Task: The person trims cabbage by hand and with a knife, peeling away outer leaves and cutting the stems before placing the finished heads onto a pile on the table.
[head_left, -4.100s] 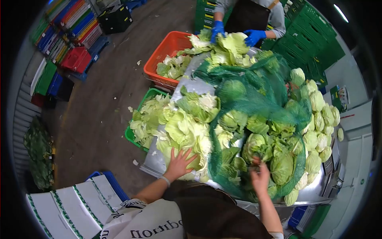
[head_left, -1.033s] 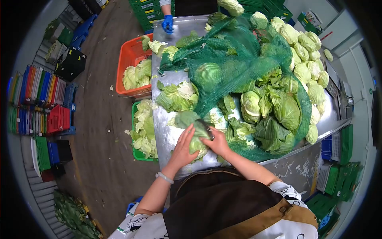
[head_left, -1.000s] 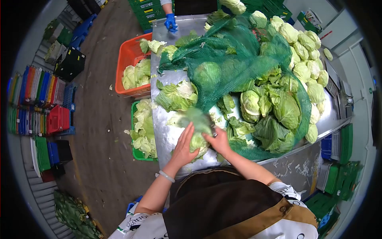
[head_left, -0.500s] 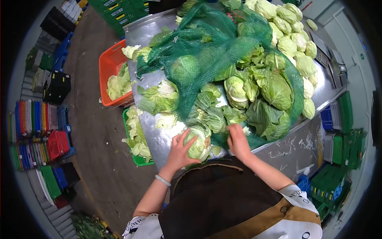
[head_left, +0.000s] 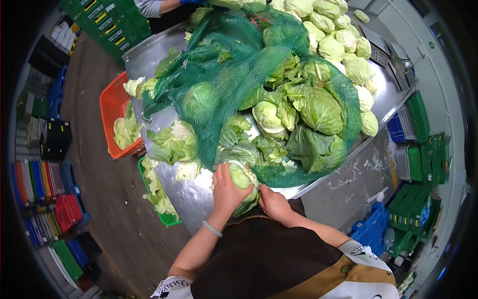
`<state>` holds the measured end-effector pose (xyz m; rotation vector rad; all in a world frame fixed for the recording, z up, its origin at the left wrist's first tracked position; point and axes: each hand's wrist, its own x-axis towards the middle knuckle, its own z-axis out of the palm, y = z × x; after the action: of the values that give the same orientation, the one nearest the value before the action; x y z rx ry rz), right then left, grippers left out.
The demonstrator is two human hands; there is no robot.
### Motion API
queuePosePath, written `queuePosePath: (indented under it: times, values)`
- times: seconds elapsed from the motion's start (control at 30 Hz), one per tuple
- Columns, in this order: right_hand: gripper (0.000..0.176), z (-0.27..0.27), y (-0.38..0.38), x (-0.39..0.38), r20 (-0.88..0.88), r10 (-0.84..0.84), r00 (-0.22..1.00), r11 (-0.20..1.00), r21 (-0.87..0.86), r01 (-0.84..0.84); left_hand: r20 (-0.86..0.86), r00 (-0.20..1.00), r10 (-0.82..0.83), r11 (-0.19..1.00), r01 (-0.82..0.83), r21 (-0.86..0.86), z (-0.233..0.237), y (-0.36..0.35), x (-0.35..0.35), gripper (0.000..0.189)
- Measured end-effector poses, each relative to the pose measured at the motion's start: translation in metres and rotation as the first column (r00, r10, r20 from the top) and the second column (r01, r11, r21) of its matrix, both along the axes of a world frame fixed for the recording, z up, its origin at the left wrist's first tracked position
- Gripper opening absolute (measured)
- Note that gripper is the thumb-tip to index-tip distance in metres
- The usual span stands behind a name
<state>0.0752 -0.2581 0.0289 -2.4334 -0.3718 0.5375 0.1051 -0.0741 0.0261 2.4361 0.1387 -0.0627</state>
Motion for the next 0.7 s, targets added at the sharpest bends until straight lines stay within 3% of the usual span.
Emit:
queuePosePath:
  times: [0.2,0.47,0.57,0.7]
  values:
    - [0.023,-0.011,0.001,0.007,0.006,0.066,0.998,0.973,-0.220,-0.063,-0.019,1.000,0.011,1.000,-0.011,0.022,0.003,-0.007,0.005,0.097]
    - [0.018,-0.031,-0.006,0.023,-0.028,0.183,0.983,0.935,-0.302,-0.183,-0.033,0.999,-0.004,0.999,0.006,0.044,0.003,-0.011,0.009,0.096]
    - [0.015,-0.061,-0.005,0.030,-0.137,0.088,0.987,0.929,-0.347,-0.131,-0.050,0.999,-0.007,0.999,0.009,0.040,0.007,-0.017,0.008,0.096]
    - [0.017,-0.078,-0.021,0.024,-0.071,0.110,0.991,0.924,-0.359,-0.128,-0.040,0.999,-0.034,0.998,0.036,0.055,0.011,-0.018,0.002,0.097]
